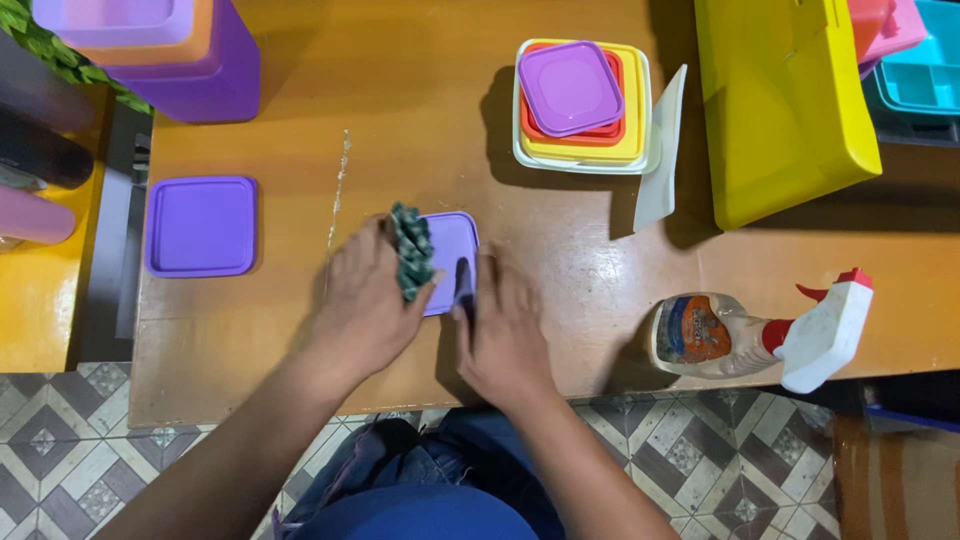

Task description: The person wipes the surfaces of several small plastic container lids with a green cloth. They spray a cleaning solution onto the lids and wipe them thoroughly, then place the cleaned lids aside. The person handles the lids one at a time and repeats the process for multiple lids.

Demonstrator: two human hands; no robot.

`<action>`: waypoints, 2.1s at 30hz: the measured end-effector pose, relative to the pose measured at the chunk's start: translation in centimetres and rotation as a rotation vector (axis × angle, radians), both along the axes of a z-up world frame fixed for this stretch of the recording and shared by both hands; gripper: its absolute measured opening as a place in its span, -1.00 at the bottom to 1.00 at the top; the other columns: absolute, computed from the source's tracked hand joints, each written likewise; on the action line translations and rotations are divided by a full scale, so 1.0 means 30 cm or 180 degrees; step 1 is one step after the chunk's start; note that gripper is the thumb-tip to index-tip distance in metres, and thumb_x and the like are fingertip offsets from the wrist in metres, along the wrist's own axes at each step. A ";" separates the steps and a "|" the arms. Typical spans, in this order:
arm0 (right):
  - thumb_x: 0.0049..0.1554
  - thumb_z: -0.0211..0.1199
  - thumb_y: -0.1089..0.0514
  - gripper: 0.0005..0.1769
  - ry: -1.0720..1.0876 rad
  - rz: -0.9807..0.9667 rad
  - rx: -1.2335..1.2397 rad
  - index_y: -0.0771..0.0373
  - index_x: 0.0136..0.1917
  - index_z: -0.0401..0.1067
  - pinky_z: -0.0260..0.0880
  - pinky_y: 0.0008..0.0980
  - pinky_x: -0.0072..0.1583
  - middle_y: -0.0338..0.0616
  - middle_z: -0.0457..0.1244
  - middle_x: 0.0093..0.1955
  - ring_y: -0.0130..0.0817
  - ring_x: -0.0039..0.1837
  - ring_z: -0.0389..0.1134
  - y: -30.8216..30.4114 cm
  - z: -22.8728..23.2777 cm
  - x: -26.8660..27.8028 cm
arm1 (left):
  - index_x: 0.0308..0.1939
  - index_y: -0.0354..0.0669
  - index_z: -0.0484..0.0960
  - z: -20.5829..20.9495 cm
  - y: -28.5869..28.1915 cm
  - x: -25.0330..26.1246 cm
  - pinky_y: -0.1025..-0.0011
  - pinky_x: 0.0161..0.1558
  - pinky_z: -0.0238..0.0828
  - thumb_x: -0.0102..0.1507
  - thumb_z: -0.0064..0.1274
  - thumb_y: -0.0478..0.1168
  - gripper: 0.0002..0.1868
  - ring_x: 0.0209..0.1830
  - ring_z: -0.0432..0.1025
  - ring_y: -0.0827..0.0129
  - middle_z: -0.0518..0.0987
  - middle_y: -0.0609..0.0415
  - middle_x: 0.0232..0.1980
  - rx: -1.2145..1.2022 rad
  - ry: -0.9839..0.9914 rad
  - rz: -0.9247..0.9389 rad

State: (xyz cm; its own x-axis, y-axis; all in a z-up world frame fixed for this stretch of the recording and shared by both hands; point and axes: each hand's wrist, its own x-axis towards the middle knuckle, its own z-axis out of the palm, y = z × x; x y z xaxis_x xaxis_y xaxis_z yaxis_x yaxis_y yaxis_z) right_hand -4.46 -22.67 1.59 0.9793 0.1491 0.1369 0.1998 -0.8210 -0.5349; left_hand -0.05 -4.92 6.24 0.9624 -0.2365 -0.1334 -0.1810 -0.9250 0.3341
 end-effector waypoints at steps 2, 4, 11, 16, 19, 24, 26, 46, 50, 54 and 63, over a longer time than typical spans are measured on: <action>0.19 0.13 0.04 -0.24 0.0041 0.0182 -0.0055 0.52 0.52 0.11 -0.15 0.16 0.52 0.30 -0.01 0.55 0.17 0.58 -0.01 0.015 -0.025 0.014 | 0.42 -0.57 0.18 -0.051 -0.033 0.008 -0.02 0.49 -0.18 0.32 -0.01 0.19 -0.10 0.55 -0.06 -0.19 0.08 -0.45 0.48 -0.0372 -0.0670 -0.0686; 0.23 0.10 0.02 -0.29 0.0014 0.0185 -0.0146 0.49 0.50 0.13 -0.14 0.16 0.55 0.26 0.02 0.56 0.11 0.61 0.01 0.003 -0.035 0.020 | 0.45 -0.52 0.14 -0.100 -0.039 0.025 0.05 0.50 -0.19 0.29 -0.02 0.09 -0.14 0.58 -0.04 -0.11 0.11 -0.35 0.52 0.0026 -0.0617 -0.1009; 0.21 0.12 0.03 -0.37 -0.0098 0.0127 -0.0054 0.45 0.44 0.29 -0.11 0.13 0.55 0.27 0.08 0.53 0.10 0.55 0.08 0.000 -0.025 0.031 | 0.51 -0.43 0.19 -0.176 -0.037 0.220 0.08 0.51 -0.14 0.24 0.09 -0.12 -0.17 0.59 -0.05 -0.05 0.14 -0.33 0.58 -0.0365 -0.0631 -0.0842; 0.23 0.10 0.06 -0.41 -0.0127 0.0166 -0.0104 0.43 0.44 0.30 -0.11 0.12 0.56 0.24 0.08 0.55 0.06 0.57 0.08 0.004 -0.020 0.030 | 0.40 -0.14 0.41 -0.167 -0.048 0.238 0.07 0.31 0.10 0.24 0.16 -0.16 -0.36 0.34 0.22 0.04 0.41 -0.10 0.26 0.0174 -0.0397 -0.0325; 0.26 0.08 0.05 -0.43 -0.0111 0.0169 -0.0044 0.42 0.44 0.30 -0.10 0.10 0.56 0.23 0.09 0.54 0.06 0.59 0.07 -0.003 -0.021 0.028 | 0.40 -0.20 0.40 -0.193 -0.052 0.264 0.07 0.28 0.13 0.24 0.16 -0.19 -0.36 0.25 0.25 -0.01 0.40 -0.17 0.21 0.0113 -0.0380 0.0039; 0.26 0.07 0.06 -0.42 -0.0126 0.0203 -0.0051 0.43 0.45 0.30 -0.11 0.09 0.55 0.22 0.11 0.53 0.08 0.58 0.07 -0.002 -0.016 0.024 | 0.41 -0.39 0.30 -0.226 -0.056 0.305 -0.02 0.21 0.09 0.21 0.15 -0.20 -0.28 0.21 0.21 -0.16 0.32 -0.35 0.25 -0.0102 -0.0783 0.0639; 0.25 0.07 0.07 -0.43 -0.0172 0.0185 -0.0015 0.42 0.44 0.31 -0.09 0.09 0.55 0.21 0.12 0.53 0.07 0.58 0.08 -0.008 0.002 0.028 | 0.39 -0.45 0.30 -0.180 -0.048 0.306 -0.04 0.19 0.14 0.28 0.13 -0.17 -0.33 0.19 0.27 -0.20 0.39 -0.38 0.21 -0.0132 -0.1102 0.1011; -0.17 0.38 0.14 -0.15 0.0436 -0.0086 -0.0484 0.38 0.39 0.32 0.15 0.07 0.26 0.24 0.18 0.27 0.18 0.32 0.16 0.122 0.117 0.269 | 0.56 -0.35 -0.08 -0.133 0.157 0.083 -0.05 0.43 -0.32 0.11 0.25 0.26 0.22 0.62 -0.17 -0.10 0.04 -0.38 0.55 -0.0613 0.0079 -0.0453; -0.04 0.35 0.13 -0.36 0.0376 0.0420 -0.0725 0.35 0.30 0.41 0.14 0.01 0.28 0.07 0.22 0.24 0.03 0.31 0.18 0.194 0.076 0.312 | 0.55 -0.14 -0.02 -0.139 0.166 0.088 0.11 0.49 -0.22 0.06 0.31 0.20 0.16 0.59 -0.05 0.15 0.16 -0.12 0.54 -0.0146 0.0390 -0.0195; -0.19 0.39 0.08 -0.26 0.0242 0.0874 -0.0556 0.33 0.28 0.46 0.15 -0.01 0.20 0.04 0.22 0.24 -0.01 0.27 0.19 0.223 0.071 0.308 | 0.59 -0.19 -0.14 -0.168 0.176 0.085 0.12 0.51 -0.21 0.02 0.35 0.08 0.27 0.58 -0.02 0.15 0.17 -0.13 0.54 -0.0155 0.0350 -0.0030; -0.14 0.37 0.05 -0.35 0.0810 0.1296 -0.0650 0.29 0.22 0.50 0.16 -0.04 0.21 0.04 0.22 0.21 -0.01 0.27 0.20 0.213 0.144 0.252 | 0.54 -0.26 -0.24 -0.155 0.175 0.094 0.05 0.42 -0.26 -0.24 0.48 0.07 0.51 0.59 -0.08 -0.02 0.01 -0.24 0.63 -0.0409 -0.0047 -0.0045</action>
